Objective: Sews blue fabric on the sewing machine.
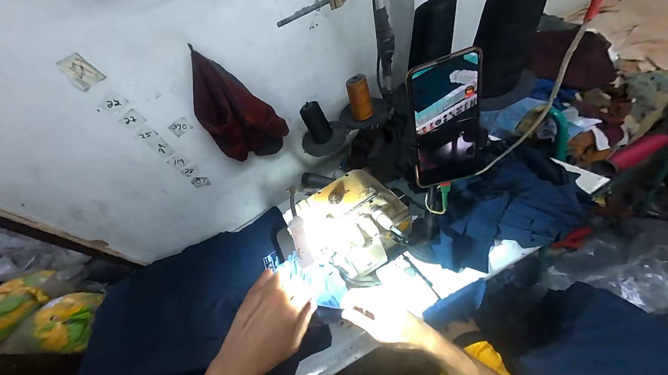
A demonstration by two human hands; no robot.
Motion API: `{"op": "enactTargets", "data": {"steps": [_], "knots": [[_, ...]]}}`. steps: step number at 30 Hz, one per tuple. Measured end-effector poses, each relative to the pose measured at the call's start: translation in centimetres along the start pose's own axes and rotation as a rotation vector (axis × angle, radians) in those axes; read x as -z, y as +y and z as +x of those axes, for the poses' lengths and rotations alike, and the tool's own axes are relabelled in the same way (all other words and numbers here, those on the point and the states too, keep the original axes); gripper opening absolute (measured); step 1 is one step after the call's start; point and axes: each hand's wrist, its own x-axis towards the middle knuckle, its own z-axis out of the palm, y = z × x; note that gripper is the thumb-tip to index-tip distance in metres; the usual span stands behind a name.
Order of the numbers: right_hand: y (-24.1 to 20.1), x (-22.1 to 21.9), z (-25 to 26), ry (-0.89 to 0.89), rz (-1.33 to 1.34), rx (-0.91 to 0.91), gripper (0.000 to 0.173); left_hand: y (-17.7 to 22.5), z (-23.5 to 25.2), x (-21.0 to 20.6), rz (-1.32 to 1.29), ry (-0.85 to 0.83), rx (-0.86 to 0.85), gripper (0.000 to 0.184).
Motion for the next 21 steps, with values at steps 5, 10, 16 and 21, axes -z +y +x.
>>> {"op": "enactTargets", "data": {"steps": [5,10,16,21], "knots": [[-0.2,-0.3,0.7,-0.031,-0.015,0.001,0.030,2.5,-0.2,-2.0,-0.037,0.053,-0.033,0.037],[-1.0,-1.4,0.8,-0.008,0.026,0.010,0.031,1.1,-1.3,-6.3,-0.122,0.163,0.052,0.028],[-1.8,-2.2,0.5,0.285,-0.148,0.120,0.026,2.0,-2.7,-3.5,-0.039,0.101,0.216,0.031],[-1.4,-2.3,-0.6,0.231,-0.416,0.283,0.028,9.0,-2.9,2.5,-0.181,-0.169,0.114,0.036]]}}
